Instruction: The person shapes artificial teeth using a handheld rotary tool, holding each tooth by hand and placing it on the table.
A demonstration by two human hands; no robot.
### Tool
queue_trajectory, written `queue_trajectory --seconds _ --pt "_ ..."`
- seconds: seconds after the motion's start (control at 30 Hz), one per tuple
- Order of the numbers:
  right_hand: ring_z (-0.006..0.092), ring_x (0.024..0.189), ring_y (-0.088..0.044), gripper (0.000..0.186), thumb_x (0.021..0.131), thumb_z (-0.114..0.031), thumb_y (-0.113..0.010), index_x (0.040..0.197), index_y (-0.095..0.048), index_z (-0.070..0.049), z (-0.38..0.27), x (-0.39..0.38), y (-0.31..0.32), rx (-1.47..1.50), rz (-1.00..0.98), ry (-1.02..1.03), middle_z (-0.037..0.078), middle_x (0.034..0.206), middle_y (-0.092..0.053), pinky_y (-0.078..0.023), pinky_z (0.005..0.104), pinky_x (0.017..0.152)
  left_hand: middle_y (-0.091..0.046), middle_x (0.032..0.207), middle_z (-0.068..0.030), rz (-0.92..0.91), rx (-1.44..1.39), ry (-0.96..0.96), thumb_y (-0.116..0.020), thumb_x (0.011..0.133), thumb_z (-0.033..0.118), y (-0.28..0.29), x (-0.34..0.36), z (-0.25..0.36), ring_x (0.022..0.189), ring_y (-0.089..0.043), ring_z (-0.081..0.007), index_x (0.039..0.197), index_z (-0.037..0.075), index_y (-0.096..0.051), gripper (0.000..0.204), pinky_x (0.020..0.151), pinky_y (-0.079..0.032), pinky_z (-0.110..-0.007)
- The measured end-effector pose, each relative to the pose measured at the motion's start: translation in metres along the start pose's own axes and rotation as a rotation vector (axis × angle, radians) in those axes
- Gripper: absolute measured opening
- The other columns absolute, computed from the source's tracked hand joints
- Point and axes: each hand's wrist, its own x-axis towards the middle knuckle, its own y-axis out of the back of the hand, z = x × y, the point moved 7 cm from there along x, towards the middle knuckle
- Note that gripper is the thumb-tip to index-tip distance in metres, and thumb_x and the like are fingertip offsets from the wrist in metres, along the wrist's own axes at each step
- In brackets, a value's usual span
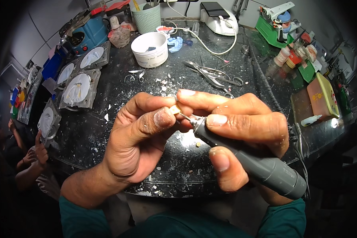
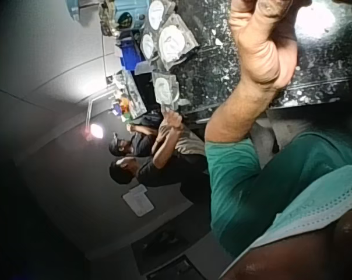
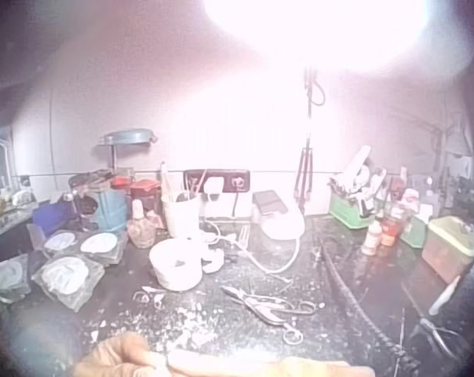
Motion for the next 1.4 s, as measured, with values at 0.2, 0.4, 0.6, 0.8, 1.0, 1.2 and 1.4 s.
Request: queue_trajectory --seconds 0.2,0.4,0.6,0.8,1.0,1.2,1.4 --pt "0.0449 0.109 -0.062 0.03 0.089 -0.009 -0.068 0.112 -0.05 0.001 0.0015 0.0018 -0.0005 -0.027 -0.019 0.04 0.018 0.097 -0.056 -0.055 0.0545 0.091 -0.07 0.102 -0.0188 0.034 0.024 -0.014 -0.061 0.091 -0.002 -0.0004 -0.0016 0.0006 0.1 -0.069 -0.0253 0.105 0.004 -0.067 0.017 0.092 -0.055 -0.037" --pt "0.0431 0.106 -0.064 0.03 0.088 -0.008 -0.07 0.111 -0.053 0.001 0.0011 0.0007 -0.0035 -0.07 0.048 0.072 0.018 0.096 -0.057 -0.056 0.0512 0.09 -0.071 0.102 -0.0172 -0.033 -0.027 0.005 -0.061 0.091 -0.002 -0.0028 0.0001 0.0024 0.1 -0.068 -0.024 0.105 0.004 -0.067 0.016 0.092 -0.055 -0.036" --pt "0.0429 0.104 -0.064 0.031 0.087 -0.006 -0.07 0.111 -0.053 0.002 0.002 0.0009 -0.003 -0.102 0.052 0.124 0.018 0.096 -0.057 -0.057 0.0496 0.088 -0.071 0.101 -0.0156 -0.019 0.008 -0.006 -0.061 0.092 0.001 -0.0017 0.0011 0.0031 0.1 -0.068 -0.0231 0.105 0.004 -0.067 0.015 0.091 -0.055 -0.036" --pt "0.0439 0.105 -0.064 0.029 0.089 -0.007 -0.068 0.11 -0.051 0.002 0.0034 0.0015 -0.0023 -0.11 0.029 0.122 0.019 0.095 -0.056 -0.057 0.0512 0.088 -0.071 0.102 -0.0161 -0.012 0.039 -0.015 -0.061 0.092 0.002 -0.0012 0.0011 0.0045 0.099 -0.068 -0.0229 0.106 0.003 -0.067 0.015 0.092 -0.054 -0.037" --pt "0.0449 0.107 -0.063 0.028 0.09 -0.009 -0.067 0.108 -0.049 0.002 0.0023 0.0004 -0.0013 -0.068 0.052 0.071 0.019 0.094 -0.056 -0.057 0.0519 0.089 -0.071 0.103 -0.0169 -0.011 0.029 -0.024 -0.061 0.092 0.002 -0.0022 0.0015 0.0047 0.099 -0.068 -0.0235 0.106 0.003 -0.067 0.015 0.092 -0.054 -0.037" --pt "0.0446 0.107 -0.063 0.029 0.089 -0.009 -0.068 0.108 -0.049 0.002 0.0041 0.0021 -0.0015 -0.109 0.02 0.09 0.019 0.094 -0.056 -0.056 0.0517 0.089 -0.071 0.103 -0.0171 0.005 0.015 -0.017 -0.061 0.092 0.002 0.0002 0.0005 0.0032 0.1 -0.068 -0.024 0.106 0.003 -0.066 0.015 0.092 -0.054 -0.037" --pt "0.0452 0.107 -0.063 0.029 0.089 -0.009 -0.068 0.109 -0.05 0.003 0.0013 -0.0008 0.0001 -0.064 0.058 0.059 0.018 0.094 -0.056 -0.056 0.0511 0.089 -0.071 0.103 -0.0173 0.006 0.01 -0.015 -0.061 0.09 -0.001 -0.0021 0.0016 0.0034 0.099 -0.069 -0.0245 0.106 0.002 -0.066 0.017 0.093 -0.054 -0.037"
